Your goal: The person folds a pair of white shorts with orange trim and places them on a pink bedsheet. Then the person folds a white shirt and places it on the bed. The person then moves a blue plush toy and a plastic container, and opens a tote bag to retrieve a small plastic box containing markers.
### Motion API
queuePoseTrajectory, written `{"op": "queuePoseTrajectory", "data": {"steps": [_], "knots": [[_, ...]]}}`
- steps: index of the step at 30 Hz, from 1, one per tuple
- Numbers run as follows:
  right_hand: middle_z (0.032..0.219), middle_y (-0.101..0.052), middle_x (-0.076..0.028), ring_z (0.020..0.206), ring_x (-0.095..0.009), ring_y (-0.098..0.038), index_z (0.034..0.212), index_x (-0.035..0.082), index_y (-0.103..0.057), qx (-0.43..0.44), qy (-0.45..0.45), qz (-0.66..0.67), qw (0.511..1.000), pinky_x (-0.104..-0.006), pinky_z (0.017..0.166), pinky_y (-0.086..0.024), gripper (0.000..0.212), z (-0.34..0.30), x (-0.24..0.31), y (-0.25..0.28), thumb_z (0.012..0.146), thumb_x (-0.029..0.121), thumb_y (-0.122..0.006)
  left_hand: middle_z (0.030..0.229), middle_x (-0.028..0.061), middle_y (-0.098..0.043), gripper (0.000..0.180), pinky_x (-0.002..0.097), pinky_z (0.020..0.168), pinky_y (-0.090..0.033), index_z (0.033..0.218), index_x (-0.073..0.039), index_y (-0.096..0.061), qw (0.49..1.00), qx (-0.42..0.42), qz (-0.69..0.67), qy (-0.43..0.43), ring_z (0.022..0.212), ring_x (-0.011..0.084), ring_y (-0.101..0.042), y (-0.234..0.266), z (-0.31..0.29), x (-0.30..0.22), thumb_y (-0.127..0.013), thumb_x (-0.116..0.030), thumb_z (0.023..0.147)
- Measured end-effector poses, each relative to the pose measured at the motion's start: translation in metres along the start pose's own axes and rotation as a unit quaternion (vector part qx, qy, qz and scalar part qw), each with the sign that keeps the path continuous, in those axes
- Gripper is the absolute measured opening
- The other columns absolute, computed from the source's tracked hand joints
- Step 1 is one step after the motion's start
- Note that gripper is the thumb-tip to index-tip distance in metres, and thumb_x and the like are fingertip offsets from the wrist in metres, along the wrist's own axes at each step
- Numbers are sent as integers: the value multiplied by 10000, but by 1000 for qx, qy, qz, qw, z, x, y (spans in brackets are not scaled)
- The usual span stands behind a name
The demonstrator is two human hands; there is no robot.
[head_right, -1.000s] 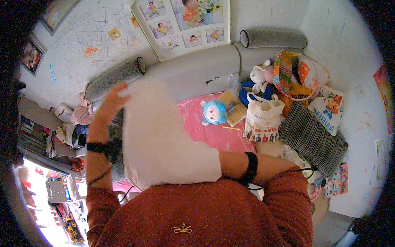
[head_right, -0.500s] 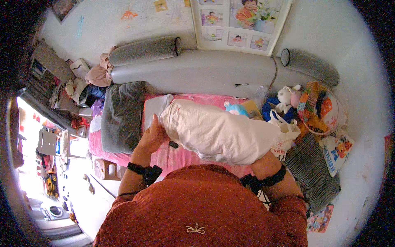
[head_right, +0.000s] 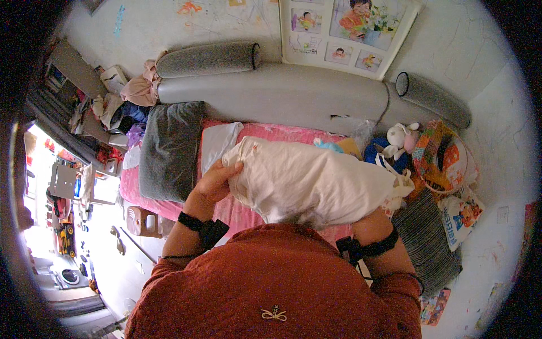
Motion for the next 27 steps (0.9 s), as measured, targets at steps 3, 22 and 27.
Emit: {"op": "queuePoseTrajectory", "data": {"steps": [3, 22, 27], "knots": [[1472, -362, -103, 1329, -224, -374, 1446, 103, -311, -32, 2, -93, 995, -337, 1114, -278, 575, -10, -21, 9, 955, 319, -518, 1099, 80, -641, 352, 318, 851, -498, 1201, -18, -562, 995, -99, 5, 22, 974, 163, -617, 6, 7, -6, -589, -255, 942], [1467, -349, -104, 1352, -236, -312, 1452, 134, -283, -46, -109, -246, 962, -362, 1122, -262, 993, -22, -41, 13, 685, 555, -753, 1242, 120, -582, 616, 369, 928, -468, 1318, -22, -491, 991, -104, -15, 86, 1100, 228, -582, 7, 20, 21, -372, -526, 984], [1461, -354, -102, 1346, -234, -318, 1449, 134, -288, -77, -108, -148, 980, -361, 1120, -264, 968, -26, -49, 18, 698, 545, -741, 1250, 115, -582, 556, 378, 954, -455, 1300, -17, -500, 995, -67, -33, 60, 1120, 232, -573, 17, 25, 33, -401, -469, 992]]}}
Point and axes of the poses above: each hand's wrist, its own z-axis towards the middle knuckle, its own y-axis out of the back of the hand, x = y × z, the point moved 2 cm from there along z, towards the middle knuckle
